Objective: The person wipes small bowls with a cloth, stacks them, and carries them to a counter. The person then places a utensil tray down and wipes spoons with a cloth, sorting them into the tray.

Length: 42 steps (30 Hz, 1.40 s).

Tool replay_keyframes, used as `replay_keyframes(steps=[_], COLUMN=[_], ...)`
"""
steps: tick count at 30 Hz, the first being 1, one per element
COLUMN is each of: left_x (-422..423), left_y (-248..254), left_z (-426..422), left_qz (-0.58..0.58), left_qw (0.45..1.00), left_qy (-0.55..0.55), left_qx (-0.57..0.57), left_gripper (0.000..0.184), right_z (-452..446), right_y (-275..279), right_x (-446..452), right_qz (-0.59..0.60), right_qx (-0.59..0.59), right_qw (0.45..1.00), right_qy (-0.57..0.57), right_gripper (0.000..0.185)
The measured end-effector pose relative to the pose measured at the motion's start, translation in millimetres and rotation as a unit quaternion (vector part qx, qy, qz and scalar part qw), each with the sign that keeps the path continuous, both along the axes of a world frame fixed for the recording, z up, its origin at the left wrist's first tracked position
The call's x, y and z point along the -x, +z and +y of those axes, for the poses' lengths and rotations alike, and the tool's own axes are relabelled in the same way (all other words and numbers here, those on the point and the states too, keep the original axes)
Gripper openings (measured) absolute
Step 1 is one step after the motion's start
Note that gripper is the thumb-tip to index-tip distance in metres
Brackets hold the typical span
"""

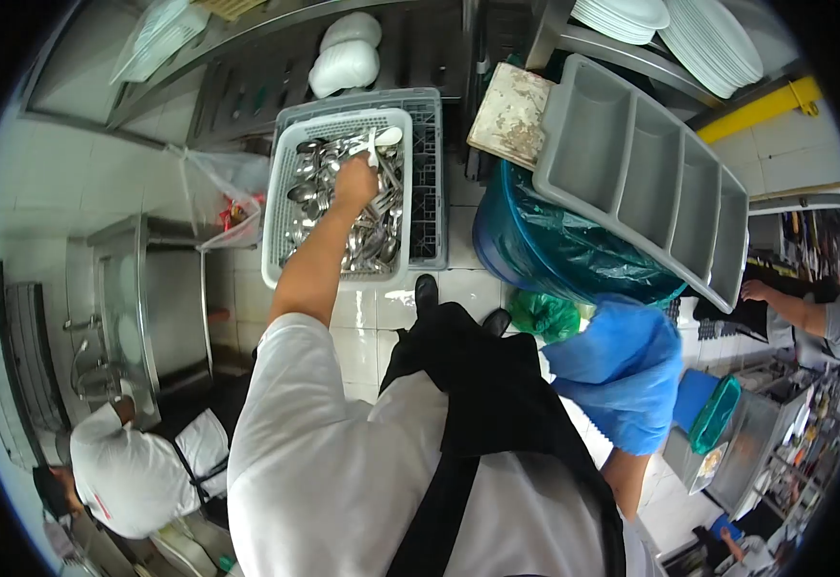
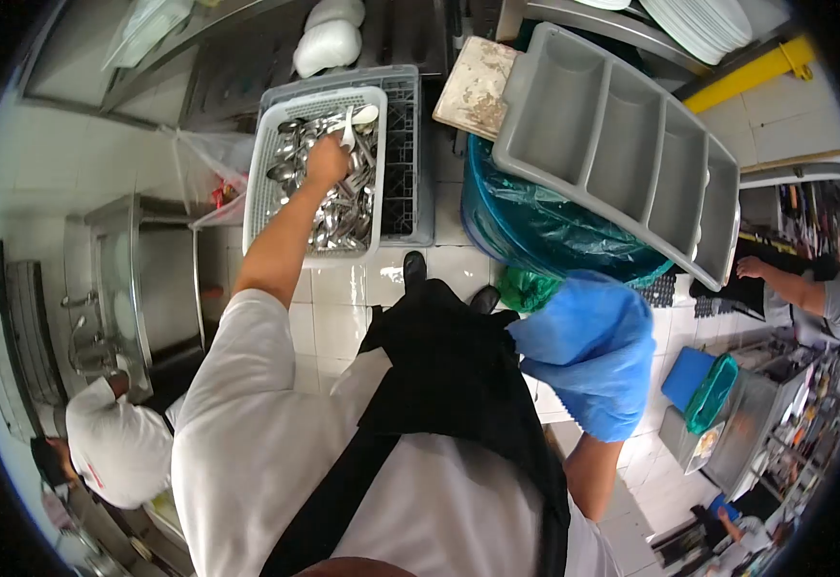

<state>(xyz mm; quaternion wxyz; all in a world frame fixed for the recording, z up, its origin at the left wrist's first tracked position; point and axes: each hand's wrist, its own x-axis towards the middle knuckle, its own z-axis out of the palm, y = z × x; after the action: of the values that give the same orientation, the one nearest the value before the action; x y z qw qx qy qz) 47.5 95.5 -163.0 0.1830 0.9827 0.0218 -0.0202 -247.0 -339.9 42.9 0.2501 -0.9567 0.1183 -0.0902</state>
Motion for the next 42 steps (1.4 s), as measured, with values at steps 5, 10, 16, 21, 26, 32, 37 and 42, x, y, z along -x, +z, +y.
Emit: replay_keyframes(steps=[5,10,16,21,26,32,37,42], left_x=[-62,-95,-99,-106,-108,-107,-75,-10], left_y=[-49,-47,-21,-62,-60,-59,-38,9], left_z=[35,35,46,43,27,19,35,59], left_qz=[-0.013,0.022,0.068,0.059,0.075,0.168,0.067,0.04], left_qw=[0.973,0.924,0.937,0.97,0.963,0.953,0.975,0.999], left_qy=[-0.191,-0.28,-0.287,-0.213,-0.197,-0.171,-0.165,-0.023], left_qx=[-0.128,-0.261,-0.186,-0.099,-0.167,-0.186,-0.133,-0.016], left_gripper=[0.027,0.021,0.025,0.028,0.03,0.037,0.029,0.032], right_z=[57,94,116,129,136,139,131,125], right_y=[6,9,14,15,18,19,22,18], right_x=[4,-7,-28,-49,-62,-69,-56,-48], right_qz=[0.099,0.153,0.167,0.167,0.17,0.157,0.153,0.14], right_qx=[-0.022,-0.03,-0.04,-0.041,-0.038,-0.041,-0.049,-0.066], right_qw=[0.995,0.988,0.985,0.985,0.985,0.986,0.987,0.988], right_qy=[-0.009,-0.021,-0.018,0.002,0.014,0.018,0.008,0.023], right_gripper=[0.027,0.027,0.027,0.028,0.028,0.029,0.029,0.029])
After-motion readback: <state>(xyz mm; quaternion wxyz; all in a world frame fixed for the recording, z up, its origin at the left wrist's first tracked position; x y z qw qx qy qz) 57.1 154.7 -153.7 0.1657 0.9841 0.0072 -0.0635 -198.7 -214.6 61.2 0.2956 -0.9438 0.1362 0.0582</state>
